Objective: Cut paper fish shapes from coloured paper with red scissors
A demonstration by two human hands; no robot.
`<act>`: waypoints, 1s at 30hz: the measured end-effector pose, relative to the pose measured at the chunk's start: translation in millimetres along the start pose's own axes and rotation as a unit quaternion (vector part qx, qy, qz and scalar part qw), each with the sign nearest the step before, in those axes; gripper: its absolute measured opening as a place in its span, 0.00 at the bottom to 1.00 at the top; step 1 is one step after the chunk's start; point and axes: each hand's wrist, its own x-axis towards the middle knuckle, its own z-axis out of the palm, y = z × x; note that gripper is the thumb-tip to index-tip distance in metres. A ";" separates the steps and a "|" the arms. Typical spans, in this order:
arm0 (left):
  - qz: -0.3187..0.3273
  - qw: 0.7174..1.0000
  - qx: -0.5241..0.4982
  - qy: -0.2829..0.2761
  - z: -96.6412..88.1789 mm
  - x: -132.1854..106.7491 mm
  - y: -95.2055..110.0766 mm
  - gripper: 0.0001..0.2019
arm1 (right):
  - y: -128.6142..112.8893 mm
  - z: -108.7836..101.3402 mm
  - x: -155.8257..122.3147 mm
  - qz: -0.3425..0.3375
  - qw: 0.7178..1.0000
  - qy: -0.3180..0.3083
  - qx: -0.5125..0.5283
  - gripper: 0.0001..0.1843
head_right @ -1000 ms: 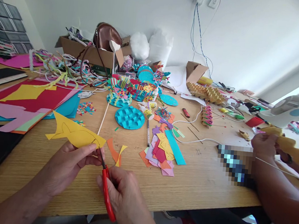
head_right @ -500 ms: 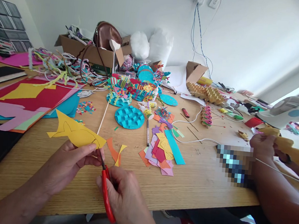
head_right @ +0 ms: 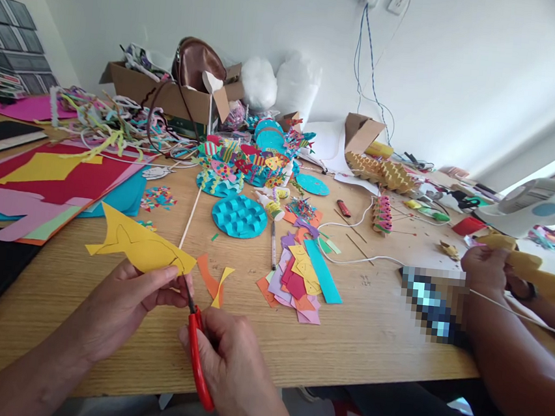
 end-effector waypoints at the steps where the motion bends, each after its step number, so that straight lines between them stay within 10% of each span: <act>1: 0.000 1.000 0.000 -0.001 -0.1 -0.1 -0.4 0.03 | 0.0 -0.2 0.0 0.001 1.000 0.000 0.001 0.20; 30: 0.023 0.997 -0.064 0.032 -3.7 2.3 -4.4 0.06 | 5.1 -3.0 0.3 -0.017 1.000 0.011 0.009 0.19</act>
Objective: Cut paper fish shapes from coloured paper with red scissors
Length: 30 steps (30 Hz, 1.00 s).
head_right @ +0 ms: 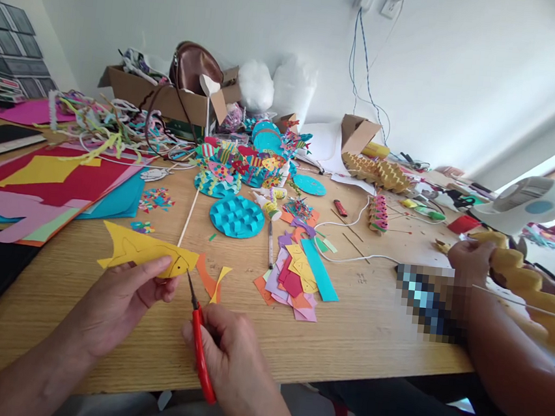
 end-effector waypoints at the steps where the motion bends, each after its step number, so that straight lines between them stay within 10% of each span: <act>1: 0.001 1.000 -0.006 0.001 1.3 -1.2 -1.6 0.05 | -1.0 0.9 0.2 0.002 1.000 0.002 0.017 0.20; 16: 0.003 0.996 -0.084 0.028 12.7 -9.0 -17.6 0.05 | 1.5 8.6 4.3 -0.003 0.985 0.023 0.173 0.24; 23: 0.005 0.995 -0.086 0.054 11.3 -9.4 -15.7 0.07 | -9.8 -5.3 17.7 -0.074 0.958 0.168 0.222 0.16; 30: -0.016 0.998 -0.054 0.010 13.3 -17.0 -29.6 0.06 | -31.3 -12.0 30.6 -0.083 0.944 0.172 0.269 0.15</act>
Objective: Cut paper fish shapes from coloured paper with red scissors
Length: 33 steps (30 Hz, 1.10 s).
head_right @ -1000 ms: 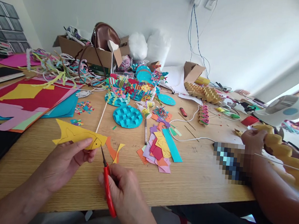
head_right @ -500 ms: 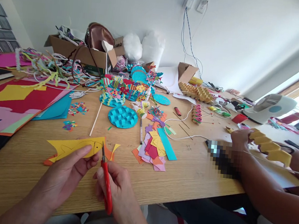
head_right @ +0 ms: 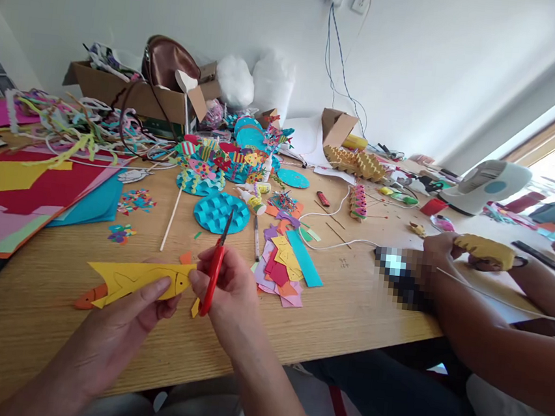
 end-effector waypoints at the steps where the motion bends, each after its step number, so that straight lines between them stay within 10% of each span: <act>1: -0.004 1.000 0.011 -0.002 -2.1 -0.5 1.2 0.07 | -1.3 -0.7 1.2 0.004 1.000 -0.002 -0.002 0.15; 10: 0.057 0.975 0.196 -0.083 -37.9 16.9 74.4 0.23 | -18.8 -18.1 6.5 -0.011 0.990 -0.049 -0.131 0.10; 18: 0.097 0.822 0.501 -0.255 -2.3 19.7 69.1 0.09 | -18.8 1.0 3.1 -0.032 0.977 -0.128 -0.167 0.09; 26: -0.009 0.929 0.311 -0.199 -10.0 20.7 61.9 0.07 | -4.0 -15.8 -4.6 0.024 0.967 -0.154 -0.200 0.15; 33: -0.018 0.951 0.267 -0.153 -15.6 20.9 54.8 0.05 | 14.6 -21.6 -24.2 0.071 0.954 -0.200 -0.211 0.18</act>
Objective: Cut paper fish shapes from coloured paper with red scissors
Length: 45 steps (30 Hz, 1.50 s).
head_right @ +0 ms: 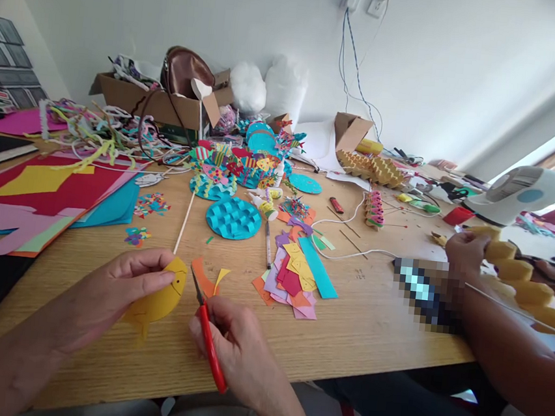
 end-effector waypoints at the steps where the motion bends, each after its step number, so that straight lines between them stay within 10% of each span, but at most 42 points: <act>1: -0.001 1.000 -0.005 -0.005 0.6 0.3 -0.4 0.05 | 0.4 1.0 -1.1 -0.001 1.000 -0.002 0.004 0.19; 45: -0.080 0.996 0.016 -0.033 9.9 -2.8 8.5 0.06 | 2.1 1.1 -7.6 0.025 0.999 -0.013 -0.030 0.19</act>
